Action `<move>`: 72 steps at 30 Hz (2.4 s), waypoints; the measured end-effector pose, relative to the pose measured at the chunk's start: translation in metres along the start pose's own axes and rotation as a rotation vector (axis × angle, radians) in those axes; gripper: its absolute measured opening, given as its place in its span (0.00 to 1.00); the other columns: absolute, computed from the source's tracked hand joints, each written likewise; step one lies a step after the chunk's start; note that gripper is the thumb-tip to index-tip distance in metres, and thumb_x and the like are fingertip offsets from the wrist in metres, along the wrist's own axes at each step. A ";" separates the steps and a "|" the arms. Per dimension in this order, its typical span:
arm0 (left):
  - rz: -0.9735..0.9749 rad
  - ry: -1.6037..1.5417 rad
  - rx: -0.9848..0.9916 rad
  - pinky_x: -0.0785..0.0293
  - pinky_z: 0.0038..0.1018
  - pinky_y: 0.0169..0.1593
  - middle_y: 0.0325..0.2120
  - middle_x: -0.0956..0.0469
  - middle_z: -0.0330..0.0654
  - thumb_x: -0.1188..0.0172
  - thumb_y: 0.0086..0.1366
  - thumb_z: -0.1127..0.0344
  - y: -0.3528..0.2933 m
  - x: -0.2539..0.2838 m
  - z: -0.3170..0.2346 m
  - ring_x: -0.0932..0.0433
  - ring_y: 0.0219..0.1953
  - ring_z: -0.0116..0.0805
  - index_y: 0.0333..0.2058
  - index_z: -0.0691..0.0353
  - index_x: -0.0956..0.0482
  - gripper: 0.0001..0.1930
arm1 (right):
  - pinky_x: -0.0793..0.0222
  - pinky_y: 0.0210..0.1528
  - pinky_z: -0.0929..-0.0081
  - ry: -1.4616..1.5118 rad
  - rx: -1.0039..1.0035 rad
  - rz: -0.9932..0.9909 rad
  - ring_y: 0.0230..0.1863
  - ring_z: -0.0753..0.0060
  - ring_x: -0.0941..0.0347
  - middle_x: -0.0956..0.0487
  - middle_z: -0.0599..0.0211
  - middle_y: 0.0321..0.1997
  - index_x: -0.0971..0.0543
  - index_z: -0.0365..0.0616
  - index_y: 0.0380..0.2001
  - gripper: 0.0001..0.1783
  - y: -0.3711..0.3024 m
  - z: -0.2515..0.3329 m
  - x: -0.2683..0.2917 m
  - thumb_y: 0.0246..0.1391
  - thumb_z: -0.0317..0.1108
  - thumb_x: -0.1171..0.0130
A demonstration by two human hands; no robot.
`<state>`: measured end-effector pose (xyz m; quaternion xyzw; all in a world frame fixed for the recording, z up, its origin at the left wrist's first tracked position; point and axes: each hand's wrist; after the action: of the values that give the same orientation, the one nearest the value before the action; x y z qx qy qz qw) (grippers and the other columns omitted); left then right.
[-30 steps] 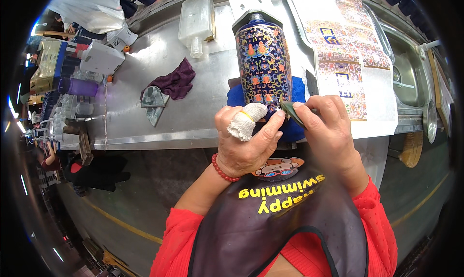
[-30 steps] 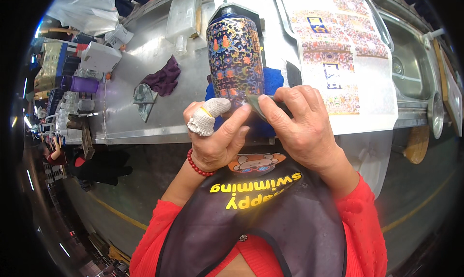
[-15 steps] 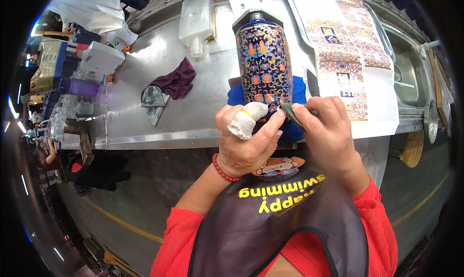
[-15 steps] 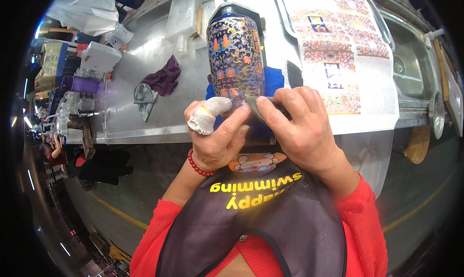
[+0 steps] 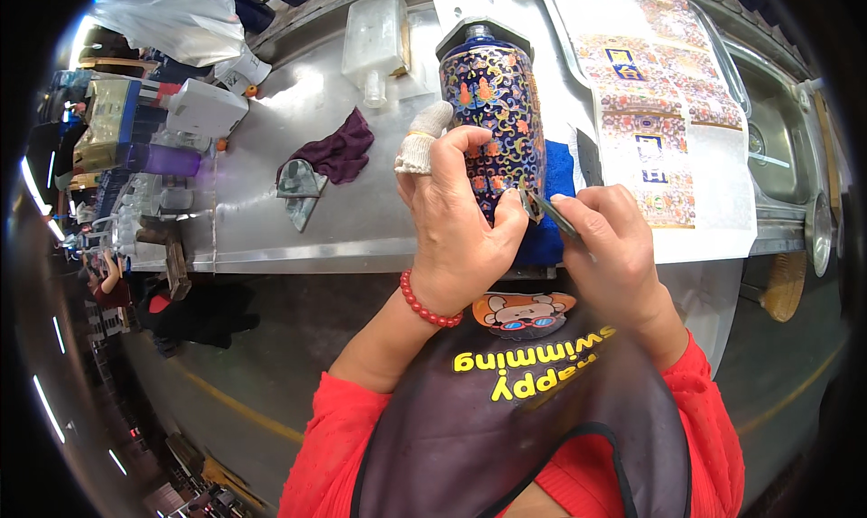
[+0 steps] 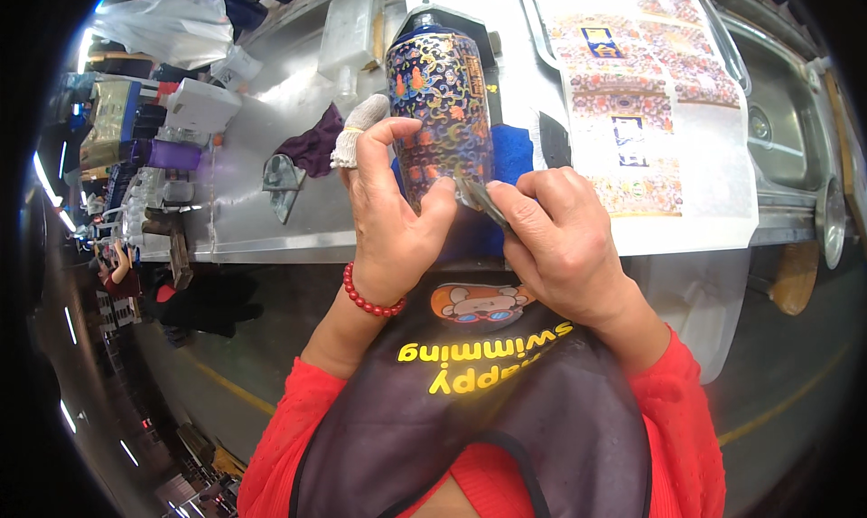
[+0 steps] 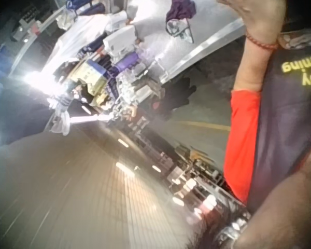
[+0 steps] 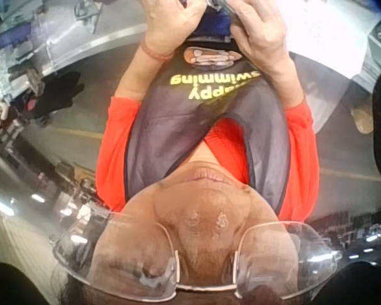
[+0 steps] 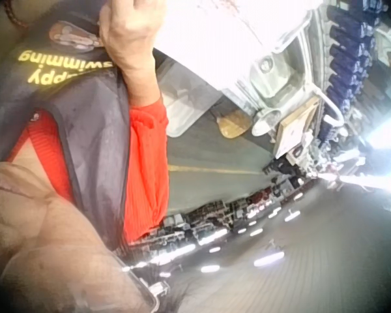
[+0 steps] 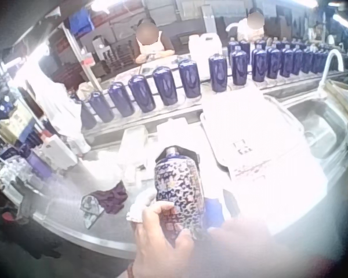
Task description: The person applies decorative stickers to a blue cylindrical container. They peel stickers from a sheet, position them on the container, and smooth them with a small tool. The container is rotated to apply multiple stickers around its surface.
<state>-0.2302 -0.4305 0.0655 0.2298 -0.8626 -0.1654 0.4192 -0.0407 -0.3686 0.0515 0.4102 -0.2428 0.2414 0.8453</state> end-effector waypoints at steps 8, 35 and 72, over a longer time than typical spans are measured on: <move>0.022 -0.078 0.091 0.42 0.43 0.59 0.44 0.27 0.49 0.39 0.50 0.74 0.002 -0.004 -0.003 0.30 0.49 0.48 0.54 0.64 0.32 0.29 | 0.33 0.34 0.61 0.007 0.063 -0.004 0.33 0.56 0.29 0.26 0.60 0.36 0.19 0.40 0.47 0.30 -0.001 -0.009 -0.003 0.34 0.16 0.35; 0.030 -0.119 0.150 0.36 0.39 0.58 0.50 0.30 0.51 0.44 0.53 0.80 0.003 -0.005 -0.013 0.33 0.50 0.46 0.56 0.68 0.31 0.28 | 0.35 0.35 0.64 0.011 0.117 -0.007 0.33 0.62 0.31 0.29 0.65 0.35 0.18 0.41 0.45 0.23 0.000 -0.014 -0.002 0.40 0.22 0.35; 0.034 -0.157 0.197 0.38 0.39 0.62 0.52 0.30 0.52 0.41 0.57 0.76 0.001 -0.003 -0.013 0.33 0.54 0.47 0.57 0.68 0.32 0.27 | 0.36 0.34 0.64 0.014 0.127 0.017 0.33 0.62 0.31 0.29 0.65 0.35 0.19 0.42 0.46 0.22 0.002 -0.016 0.000 0.42 0.25 0.35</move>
<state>-0.2182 -0.4287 0.0719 0.2417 -0.9086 -0.0903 0.3284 -0.0384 -0.3546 0.0443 0.4593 -0.2243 0.2664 0.8171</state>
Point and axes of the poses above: each hand's wrist, its own y-axis towards the middle knuckle, its own x-axis out of the back of the hand, z = x × y
